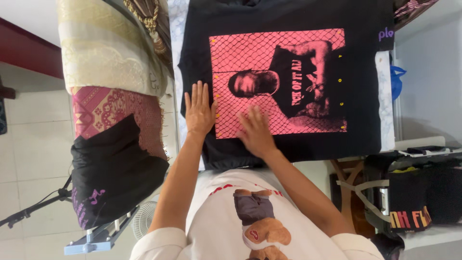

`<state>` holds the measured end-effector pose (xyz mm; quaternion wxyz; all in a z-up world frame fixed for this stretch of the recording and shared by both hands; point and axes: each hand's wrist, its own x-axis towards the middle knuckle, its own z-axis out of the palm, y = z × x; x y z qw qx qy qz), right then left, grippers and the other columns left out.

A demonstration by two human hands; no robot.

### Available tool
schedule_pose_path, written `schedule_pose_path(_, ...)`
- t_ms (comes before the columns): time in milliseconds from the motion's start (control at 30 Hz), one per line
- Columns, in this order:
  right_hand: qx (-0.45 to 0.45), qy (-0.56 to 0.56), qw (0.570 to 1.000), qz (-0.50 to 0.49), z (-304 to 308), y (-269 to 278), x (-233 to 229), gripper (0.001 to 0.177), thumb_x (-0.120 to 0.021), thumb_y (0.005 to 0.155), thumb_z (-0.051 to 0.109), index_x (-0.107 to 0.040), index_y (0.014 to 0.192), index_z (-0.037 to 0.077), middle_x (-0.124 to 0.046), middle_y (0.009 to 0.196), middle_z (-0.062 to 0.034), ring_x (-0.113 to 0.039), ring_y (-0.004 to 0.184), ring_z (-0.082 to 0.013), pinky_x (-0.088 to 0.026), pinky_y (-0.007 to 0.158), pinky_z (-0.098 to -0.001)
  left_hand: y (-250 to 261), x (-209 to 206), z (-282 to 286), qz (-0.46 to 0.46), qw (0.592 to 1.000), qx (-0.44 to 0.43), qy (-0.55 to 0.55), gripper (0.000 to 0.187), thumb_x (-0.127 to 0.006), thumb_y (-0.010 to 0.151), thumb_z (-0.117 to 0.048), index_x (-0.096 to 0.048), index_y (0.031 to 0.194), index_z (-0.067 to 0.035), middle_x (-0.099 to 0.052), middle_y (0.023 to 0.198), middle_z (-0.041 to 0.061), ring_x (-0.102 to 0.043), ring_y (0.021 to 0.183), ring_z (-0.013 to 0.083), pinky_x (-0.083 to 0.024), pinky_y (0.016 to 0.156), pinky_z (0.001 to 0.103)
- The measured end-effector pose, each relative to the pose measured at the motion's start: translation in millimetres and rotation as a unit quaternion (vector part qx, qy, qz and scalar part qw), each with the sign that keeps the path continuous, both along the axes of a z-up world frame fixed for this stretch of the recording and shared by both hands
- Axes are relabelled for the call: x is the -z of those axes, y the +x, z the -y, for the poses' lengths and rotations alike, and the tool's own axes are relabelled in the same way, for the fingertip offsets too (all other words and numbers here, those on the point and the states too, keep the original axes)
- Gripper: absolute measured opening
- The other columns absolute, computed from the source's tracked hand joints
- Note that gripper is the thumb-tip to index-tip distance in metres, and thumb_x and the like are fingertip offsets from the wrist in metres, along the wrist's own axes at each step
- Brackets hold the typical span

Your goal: The person folds two black graphic t-shirts on a white table, smoothing and aligning them before placing one into an open suitcase. The shirts are handled by hand without tools.

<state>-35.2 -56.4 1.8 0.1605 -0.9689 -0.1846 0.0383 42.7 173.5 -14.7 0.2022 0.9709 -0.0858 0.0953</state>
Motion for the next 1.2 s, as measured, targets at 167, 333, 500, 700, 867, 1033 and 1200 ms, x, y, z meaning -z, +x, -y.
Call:
schedule_pose_path(167,0.063,-0.008,0.997,-0.043,80.3,13.6,-2.6,0.071,-0.053,0.101,0.044,-0.03,0.162,0.018,-0.019,0.17,-0.0175,-0.014,0.157,-0.0397,-0.012,0.125,-0.0573,12.5,-16.3,18.5,-0.026,0.998,-0.052,0.008,0.067,-0.055,0.105,-0.041,-0.04,0.155,0.001,-0.033,0.165,0.022,-0.029,0.154,0.0369,-0.017,0.123,0.061)
schedule_pose_path(333,0.03,-0.042,0.998,-0.038,95.2,8.3,2.9,0.074,-0.054,0.101,0.047,-0.026,0.163,0.017,-0.018,0.169,-0.0186,-0.014,0.156,-0.0386,-0.012,0.124,-0.0556,50.4,-1.9,49.0,-0.021,0.998,0.023,0.058,0.062,-0.052,0.107,-0.04,-0.04,0.157,-0.005,-0.033,0.167,0.021,-0.028,0.156,0.0366,-0.017,0.125,0.061)
schedule_pose_path(500,-0.001,-0.02,0.999,-0.026,112.9,10.8,-2.0,0.076,-0.055,0.1,0.047,-0.025,0.164,0.017,-0.019,0.169,-0.0183,-0.015,0.156,-0.0383,-0.015,0.125,-0.0547,88.1,7.4,26.5,-0.043,0.998,-0.043,0.034,0.067,-0.048,0.106,-0.042,-0.036,0.16,-0.006,-0.03,0.167,0.021,-0.025,0.154,0.0395,-0.019,0.121,0.063)
schedule_pose_path(700,-0.003,0.002,0.999,-0.052,118.5,15.9,-8.0,0.075,-0.058,0.098,0.046,-0.029,0.161,0.015,-0.019,0.168,-0.0225,-0.016,0.155,-0.0421,-0.012,0.123,-0.0585,82.7,0.3,54.6,-0.02,0.994,-0.08,0.066,0.067,-0.047,0.11,-0.045,-0.035,0.163,-0.005,-0.025,0.169,0.023,-0.022,0.157,0.0399,-0.016,0.124,0.063)
schedule_pose_path(867,0.067,-0.031,0.997,0.018,148.3,72.8,-0.6,0.075,-0.057,0.102,0.048,-0.03,0.162,0.012,-0.019,0.167,-0.0251,-0.011,0.157,-0.0451,-0.007,0.124,-0.0663,86.8,-14.7,101.8,-0.064,0.995,-0.038,0.06,0.066,-0.046,0.108,-0.046,-0.035,0.162,-0.011,-0.025,0.169,0.019,-0.021,0.157,0.0337,-0.012,0.125,0.062)
schedule_pose_path(1033,0.173,-0.084,0.981,-0.036,222.3,110.4,-5.9,0.072,-0.053,0.099,0.053,-0.031,0.162,0.024,-0.017,0.169,-0.0208,-0.01,0.155,-0.0438,-0.003,0.119,-0.0667,90.7,-28.7,104.5,-0.085,0.992,-0.037,0.09,0.066,-0.042,0.107,-0.046,-0.031,0.164,-0.013,-0.023,0.17,0.016,-0.016,0.158,0.0315,-0.009,0.125,0.061)
schedule_pose_path(1200,0.174,-0.058,0.983,-0.007,235.6,107.6,3.3,0.077,-0.054,0.1,0.056,-0.031,0.165,0.024,-0.017,0.172,-0.0188,-0.011,0.159,-0.0414,-0.003,0.125,-0.0641,91.9,-29.7,106.7,-0.099,0.989,-0.042,0.102,0.068,-0.04,0.107,-0.047,-0.029,0.164,-0.013,-0.021,0.171,0.015,-0.015,0.158,0.0314,-0.008,0.125,0.061)
